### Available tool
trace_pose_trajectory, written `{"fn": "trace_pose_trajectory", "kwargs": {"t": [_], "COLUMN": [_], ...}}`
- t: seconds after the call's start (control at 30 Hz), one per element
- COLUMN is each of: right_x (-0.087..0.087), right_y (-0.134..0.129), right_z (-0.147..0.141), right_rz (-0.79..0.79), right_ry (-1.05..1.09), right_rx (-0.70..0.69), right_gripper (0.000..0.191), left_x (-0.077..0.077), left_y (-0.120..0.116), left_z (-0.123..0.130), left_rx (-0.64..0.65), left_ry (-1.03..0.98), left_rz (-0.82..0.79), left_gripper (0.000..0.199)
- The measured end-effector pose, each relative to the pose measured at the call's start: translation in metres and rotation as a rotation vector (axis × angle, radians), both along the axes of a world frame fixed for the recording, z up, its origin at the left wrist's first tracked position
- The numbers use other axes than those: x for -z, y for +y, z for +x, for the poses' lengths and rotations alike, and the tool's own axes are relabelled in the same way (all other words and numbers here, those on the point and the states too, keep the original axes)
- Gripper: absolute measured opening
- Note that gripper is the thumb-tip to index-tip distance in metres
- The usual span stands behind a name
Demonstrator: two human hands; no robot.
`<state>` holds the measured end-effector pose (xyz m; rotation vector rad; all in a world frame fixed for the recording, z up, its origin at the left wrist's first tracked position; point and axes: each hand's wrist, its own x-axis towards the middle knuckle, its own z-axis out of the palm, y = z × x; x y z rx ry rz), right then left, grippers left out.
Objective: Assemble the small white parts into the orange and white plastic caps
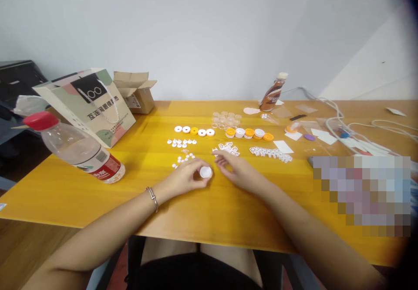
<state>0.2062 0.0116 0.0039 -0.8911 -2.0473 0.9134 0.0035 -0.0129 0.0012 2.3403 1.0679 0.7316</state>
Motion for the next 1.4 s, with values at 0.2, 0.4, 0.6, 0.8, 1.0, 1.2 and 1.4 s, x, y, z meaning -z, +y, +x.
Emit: {"fn": "trace_pose_trajectory", "kwargs": {"t": [0.2, 0.4, 0.6, 0.8, 1.0, 1.2, 1.4], "right_x": [-0.021, -0.007, 0.004, -0.001, -0.002, 0.000, 0.014], "right_y": [0.039, 0.057, 0.057, 0.055, 0.053, 0.044, 0.032], "right_z": [0.065, 0.094, 0.090, 0.084, 0.079, 0.057, 0.025], "right_rz": [0.143, 0.013, -0.014, -0.037, -0.016, -0.007, -0.337], "right_ry": [-0.116, -0.585, -0.679, -0.720, -0.612, -0.216, 0.283], "right_rx": [0.617, 0.608, 0.597, 0.593, 0.634, 0.598, 0.303], "right_gripper": [0.018, 0.023, 0.022, 0.012, 0.012, 0.020, 0.028], "left_x": [0.002, 0.000, 0.004, 0.001, -0.002, 0.004, 0.011], "left_y": [-0.008, -0.009, -0.006, -0.009, 0.000, 0.028, 0.039], "left_z": [0.007, 0.011, 0.010, 0.011, 0.010, 0.013, 0.028], "left_rx": [0.145, 0.248, 0.294, 0.333, 0.199, 0.124, 0.108], "left_ry": [0.062, 0.057, 0.026, 0.037, 0.064, 0.086, 0.252], "left_rz": [0.016, 0.005, 0.018, 0.027, 0.078, 0.238, 0.408], "left_gripper": [0.029, 0.030, 0.034, 0.041, 0.036, 0.030, 0.034]}}
